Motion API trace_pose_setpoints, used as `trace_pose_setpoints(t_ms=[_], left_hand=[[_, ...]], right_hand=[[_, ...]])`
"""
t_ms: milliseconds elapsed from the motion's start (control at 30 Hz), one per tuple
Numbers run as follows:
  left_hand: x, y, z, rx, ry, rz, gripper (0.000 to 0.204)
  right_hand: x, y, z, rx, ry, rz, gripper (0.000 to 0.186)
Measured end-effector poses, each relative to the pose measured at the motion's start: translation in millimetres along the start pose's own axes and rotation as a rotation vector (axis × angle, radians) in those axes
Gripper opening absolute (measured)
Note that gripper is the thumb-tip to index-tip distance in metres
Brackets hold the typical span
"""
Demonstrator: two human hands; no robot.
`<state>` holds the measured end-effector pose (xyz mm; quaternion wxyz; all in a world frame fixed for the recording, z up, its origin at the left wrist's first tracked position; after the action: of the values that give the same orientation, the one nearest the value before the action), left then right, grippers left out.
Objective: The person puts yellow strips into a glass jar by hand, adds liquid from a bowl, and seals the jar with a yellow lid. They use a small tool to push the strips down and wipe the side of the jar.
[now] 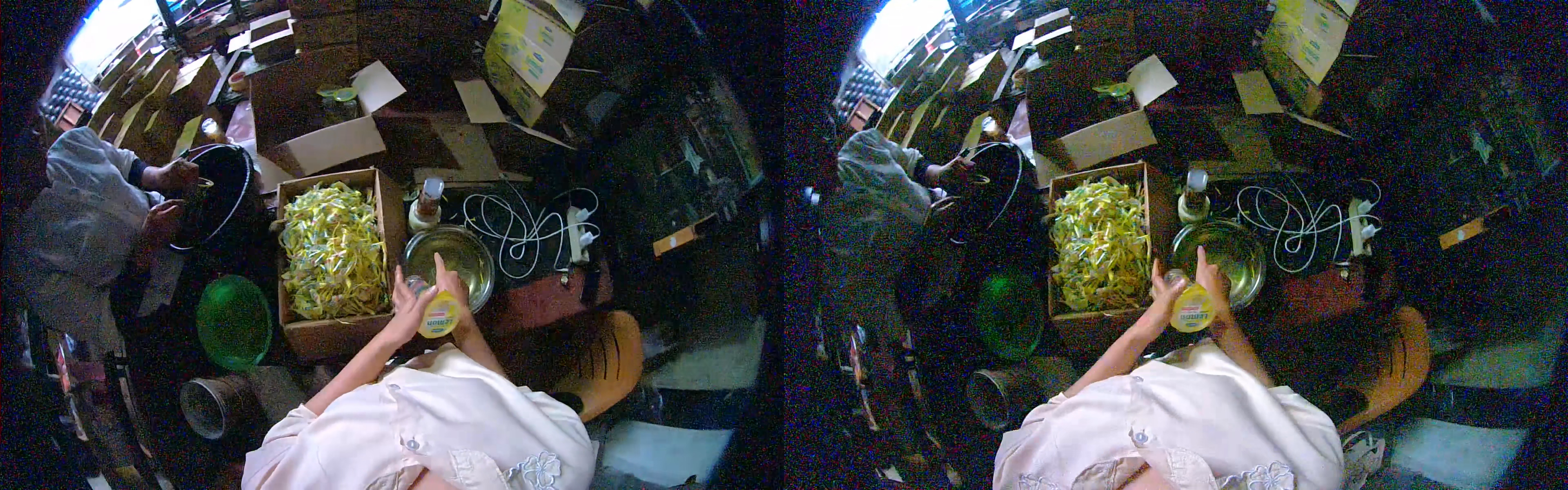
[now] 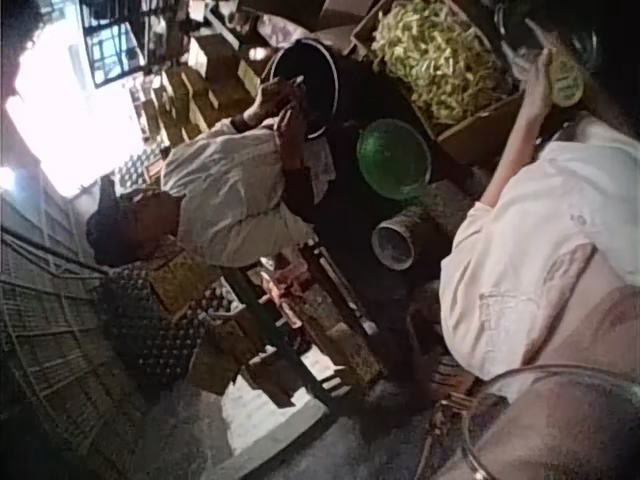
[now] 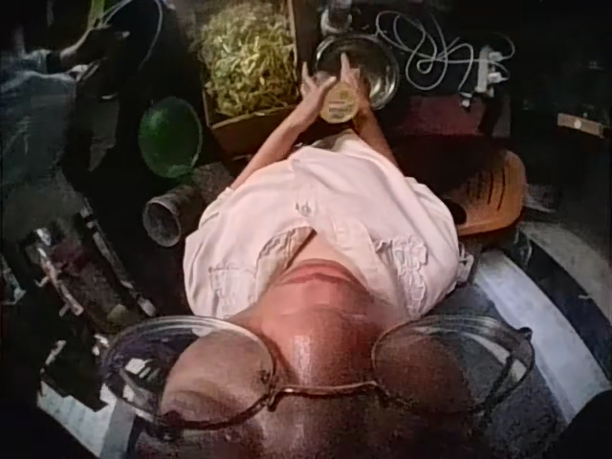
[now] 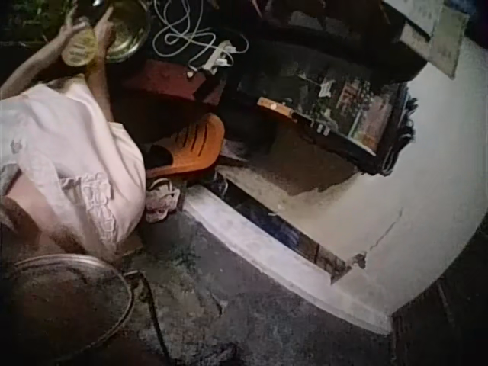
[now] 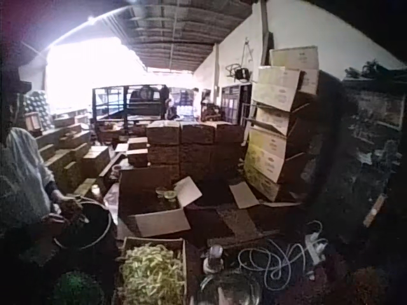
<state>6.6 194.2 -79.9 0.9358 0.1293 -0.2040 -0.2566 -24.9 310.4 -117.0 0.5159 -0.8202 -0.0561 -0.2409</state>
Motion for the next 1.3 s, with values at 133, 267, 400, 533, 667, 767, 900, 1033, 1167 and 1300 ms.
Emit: trace_pose_setpoints(t_ms=[133,267,400,533,667,767,900,1033,1167,1300], left_hand=[[10.5,4.1,31.5,-0.583,0.224,-0.098,0.105],[22.3,18.5,55.6,-0.892,0.495,-0.300,0.115],[26.6,25.0,70.4,-1.125,0.594,-0.253,0.091],[32.8,12.9,63.1,-0.862,0.805,-0.188,0.063],[47.5,-13.1,67.4,-0.487,0.672,-0.163,0.051],[70.3,-45.8,78.6,-0.360,0.703,-0.044,0.044],[89.7,-91.5,55.0,0.369,0.417,-0.057,0.059],[111.2,-133.3,88.0,0.229,0.540,0.162,0.064],[125.6,-167.4,119.4,-0.299,0.676,0.487,0.056],[135.4,-182.0,129.3,-0.256,0.880,0.519,0.053]], right_hand=[[0.6,3.6,-5.9,-0.029,-0.064,-0.025,0.045],[4.4,-2.5,-8.3,0.048,-0.127,-0.051,0.035],[5.9,-12.4,-9.3,0.141,-0.173,-0.052,0.027],[14.6,-25.3,-35.1,0.281,-0.199,-0.005,0.024],[39.9,-52.0,-74.0,0.202,-0.370,0.027,0.025],[44.8,-69.4,-91.0,-0.263,-0.586,-0.005,0.038],[18.8,-76.1,-63.1,-0.877,-0.631,0.025,0.038],[-13.2,-9.6,4.1,-1.708,-0.020,0.165,0.029],[-45.0,67.6,65.8,-1.802,-0.031,0.196,0.052],[-14.9,65.5,41.2,-1.780,0.158,0.234,0.015]])
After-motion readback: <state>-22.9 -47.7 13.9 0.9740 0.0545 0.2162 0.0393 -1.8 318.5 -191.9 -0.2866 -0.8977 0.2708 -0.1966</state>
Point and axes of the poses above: each hand's wrist, its own x-axis away from the middle knuckle, its own y-axis out of the palm, z = x × y, the point moved 6 cm from there along -x, towards the middle knuckle, and after that the axes turned 9 degrees about -z, right-handed, at the moved point
